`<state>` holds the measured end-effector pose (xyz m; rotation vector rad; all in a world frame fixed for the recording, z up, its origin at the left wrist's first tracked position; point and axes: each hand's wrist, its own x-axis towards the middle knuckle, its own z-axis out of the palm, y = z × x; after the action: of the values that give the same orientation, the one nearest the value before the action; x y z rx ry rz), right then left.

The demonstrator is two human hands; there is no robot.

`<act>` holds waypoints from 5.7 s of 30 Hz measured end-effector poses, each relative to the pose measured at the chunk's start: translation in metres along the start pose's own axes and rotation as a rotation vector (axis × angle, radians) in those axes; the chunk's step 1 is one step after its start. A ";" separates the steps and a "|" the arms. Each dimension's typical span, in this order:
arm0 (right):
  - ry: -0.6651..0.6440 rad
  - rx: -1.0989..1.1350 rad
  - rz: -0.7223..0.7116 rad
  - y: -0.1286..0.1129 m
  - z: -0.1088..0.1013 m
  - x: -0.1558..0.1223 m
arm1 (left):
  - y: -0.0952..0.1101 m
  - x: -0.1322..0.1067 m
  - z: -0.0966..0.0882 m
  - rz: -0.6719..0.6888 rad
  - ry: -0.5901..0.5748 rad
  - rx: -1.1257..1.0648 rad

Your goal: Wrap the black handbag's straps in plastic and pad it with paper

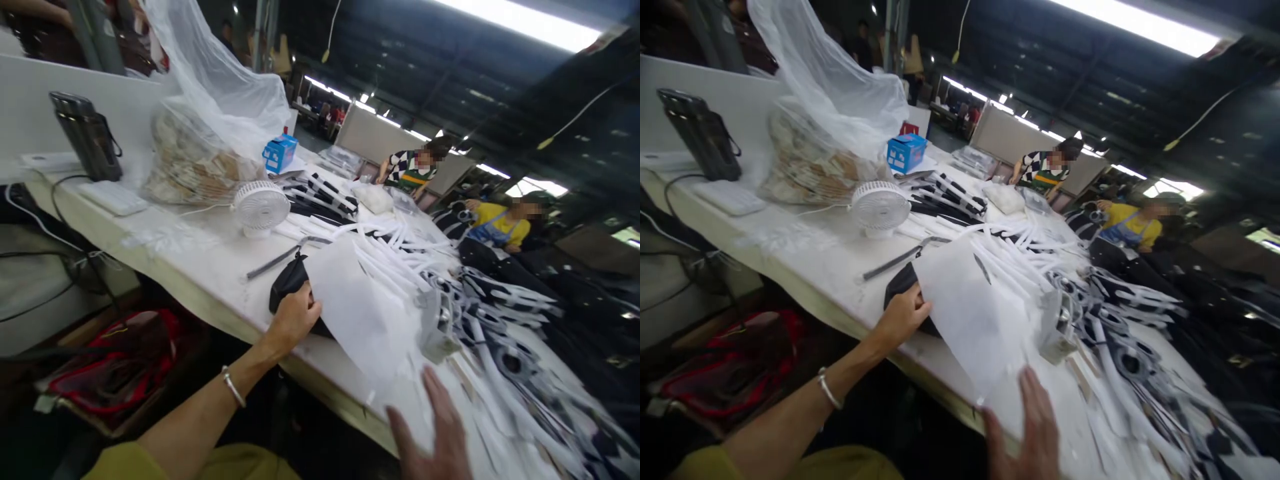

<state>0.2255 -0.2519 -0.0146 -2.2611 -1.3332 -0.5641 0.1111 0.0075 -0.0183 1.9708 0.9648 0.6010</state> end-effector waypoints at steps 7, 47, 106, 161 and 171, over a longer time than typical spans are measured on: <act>-0.172 -0.123 -0.450 -0.051 0.085 0.083 | -0.005 -0.001 0.002 0.030 -0.024 -0.009; -0.628 0.158 -0.495 -0.009 0.096 0.142 | -0.055 0.011 -0.026 0.840 0.249 0.443; -0.671 0.166 -0.476 -0.022 0.102 0.112 | -0.037 -0.007 0.029 0.667 -0.014 0.591; -0.757 0.231 -0.392 -0.022 0.107 0.112 | 0.004 0.001 0.007 0.570 -0.332 0.714; -0.922 0.231 -0.228 -0.023 0.090 0.122 | -0.043 0.059 0.012 0.616 -0.226 0.804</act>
<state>0.2701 -0.1048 -0.0164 -2.2380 -1.9437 0.6427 0.1369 0.0646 -0.0580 3.0250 0.4607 0.3047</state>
